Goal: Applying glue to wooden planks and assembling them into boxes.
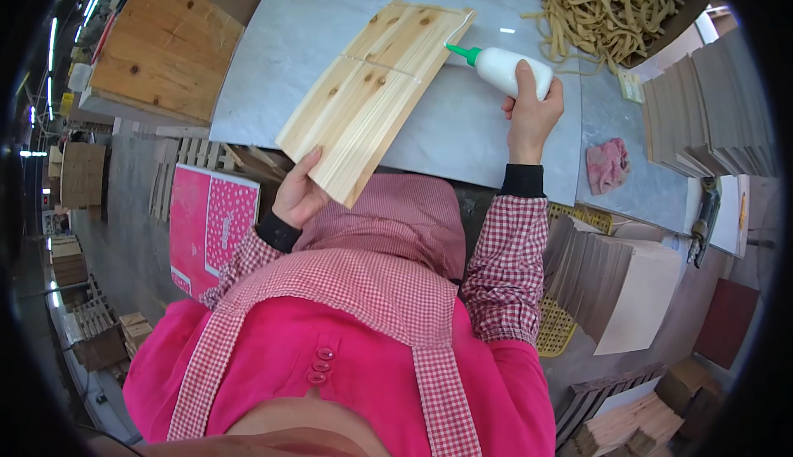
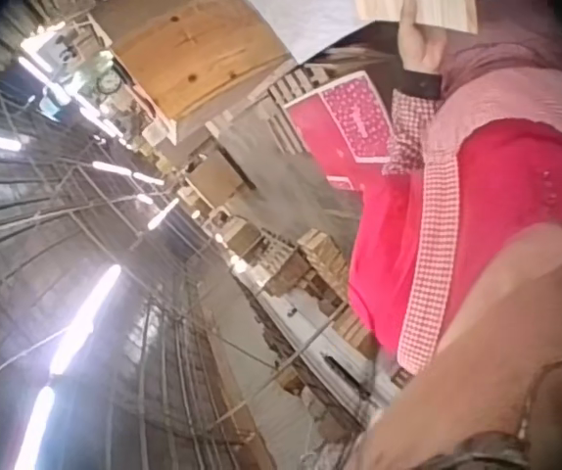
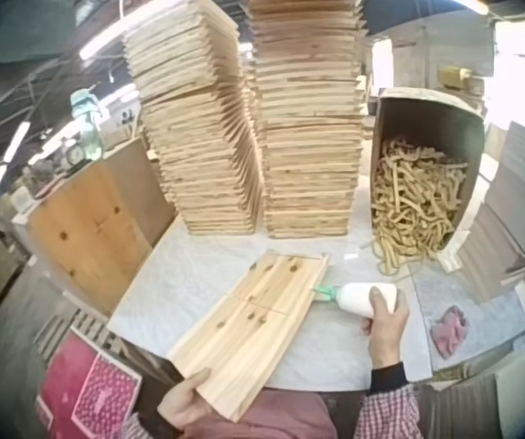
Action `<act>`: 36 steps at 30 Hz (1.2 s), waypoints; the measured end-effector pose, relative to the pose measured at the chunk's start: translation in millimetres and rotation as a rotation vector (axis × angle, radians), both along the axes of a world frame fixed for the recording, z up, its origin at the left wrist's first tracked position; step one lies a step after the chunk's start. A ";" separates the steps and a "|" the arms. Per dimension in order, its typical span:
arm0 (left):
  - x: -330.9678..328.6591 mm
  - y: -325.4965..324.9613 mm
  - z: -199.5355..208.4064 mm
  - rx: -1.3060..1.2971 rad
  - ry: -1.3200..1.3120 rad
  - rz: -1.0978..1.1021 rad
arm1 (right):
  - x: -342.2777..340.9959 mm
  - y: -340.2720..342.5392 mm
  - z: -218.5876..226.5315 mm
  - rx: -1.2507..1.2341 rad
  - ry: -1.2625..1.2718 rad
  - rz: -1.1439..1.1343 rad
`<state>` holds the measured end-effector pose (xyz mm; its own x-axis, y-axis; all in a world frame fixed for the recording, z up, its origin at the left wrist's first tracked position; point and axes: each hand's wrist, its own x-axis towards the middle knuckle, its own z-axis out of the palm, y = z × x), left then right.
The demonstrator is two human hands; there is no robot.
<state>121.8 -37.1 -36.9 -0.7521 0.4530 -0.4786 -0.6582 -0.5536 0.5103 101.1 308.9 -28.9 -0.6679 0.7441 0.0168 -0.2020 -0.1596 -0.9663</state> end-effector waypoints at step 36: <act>-20.9 -21.3 17.2 0.216 0.133 0.216 | 109.4 -101.9 50.3 -0.061 0.260 0.182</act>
<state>100.9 -58.3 -19.7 -0.8915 0.3563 -0.2798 -0.4489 -0.7779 0.4397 210.5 207.1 21.4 -0.7693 0.6178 0.1630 -0.4035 -0.2720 -0.8736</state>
